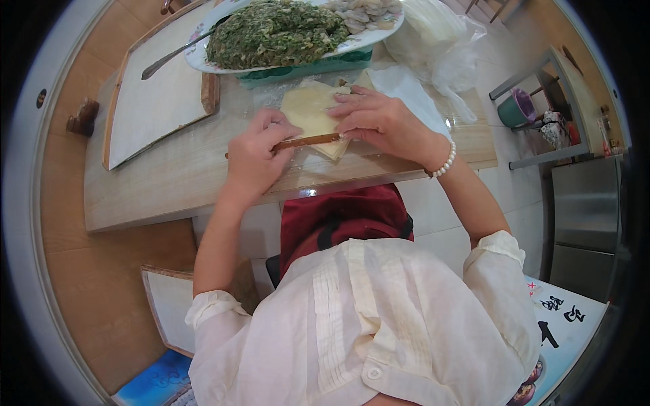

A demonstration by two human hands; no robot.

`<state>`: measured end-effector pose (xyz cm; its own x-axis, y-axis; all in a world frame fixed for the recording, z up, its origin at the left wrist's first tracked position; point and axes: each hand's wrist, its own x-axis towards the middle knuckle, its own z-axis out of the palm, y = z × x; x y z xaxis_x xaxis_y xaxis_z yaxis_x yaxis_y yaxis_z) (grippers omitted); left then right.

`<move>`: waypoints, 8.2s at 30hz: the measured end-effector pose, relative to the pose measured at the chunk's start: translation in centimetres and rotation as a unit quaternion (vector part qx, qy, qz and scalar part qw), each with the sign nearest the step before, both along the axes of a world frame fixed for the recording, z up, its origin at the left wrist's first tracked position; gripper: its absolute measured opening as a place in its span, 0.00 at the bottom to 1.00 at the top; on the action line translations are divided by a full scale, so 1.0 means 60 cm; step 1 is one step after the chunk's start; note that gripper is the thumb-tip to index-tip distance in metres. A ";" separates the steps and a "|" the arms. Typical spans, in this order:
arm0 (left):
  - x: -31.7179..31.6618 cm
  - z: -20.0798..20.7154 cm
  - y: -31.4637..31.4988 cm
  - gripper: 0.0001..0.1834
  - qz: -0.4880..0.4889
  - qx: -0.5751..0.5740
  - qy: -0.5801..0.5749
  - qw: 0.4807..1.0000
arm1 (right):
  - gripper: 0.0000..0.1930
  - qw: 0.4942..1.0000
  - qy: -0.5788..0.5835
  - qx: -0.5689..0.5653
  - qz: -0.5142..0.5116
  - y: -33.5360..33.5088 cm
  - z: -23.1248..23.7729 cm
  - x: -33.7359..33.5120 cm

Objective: The person prepares to wrap dumplings by first retrieving a tissue from a box on a counter, then cleaning their hands and a work surface with it; they then use a spoon to take filling from a large plate and place it onto individual square dumpling wrappers.

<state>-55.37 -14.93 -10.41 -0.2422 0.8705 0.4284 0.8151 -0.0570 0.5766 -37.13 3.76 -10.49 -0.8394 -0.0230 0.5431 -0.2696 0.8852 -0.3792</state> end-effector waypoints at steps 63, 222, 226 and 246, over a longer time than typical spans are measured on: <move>0.040 0.081 0.002 0.17 -0.070 0.123 -0.062 0.988 | 0.13 0.684 -0.060 -0.726 0.044 -0.014 0.053 0.047; 0.104 0.011 -0.010 0.06 0.028 0.095 -0.001 0.995 | 0.24 0.338 0.200 -0.914 0.104 -0.137 -0.004 0.008; 0.120 -0.008 -0.005 0.07 0.044 0.090 0.019 0.995 | 0.25 0.331 0.221 -0.908 0.129 -0.147 -0.003 0.007; 0.133 0.006 0.004 0.10 0.087 0.077 0.113 0.987 | 0.26 0.292 0.202 -0.921 0.162 -0.138 -0.021 0.032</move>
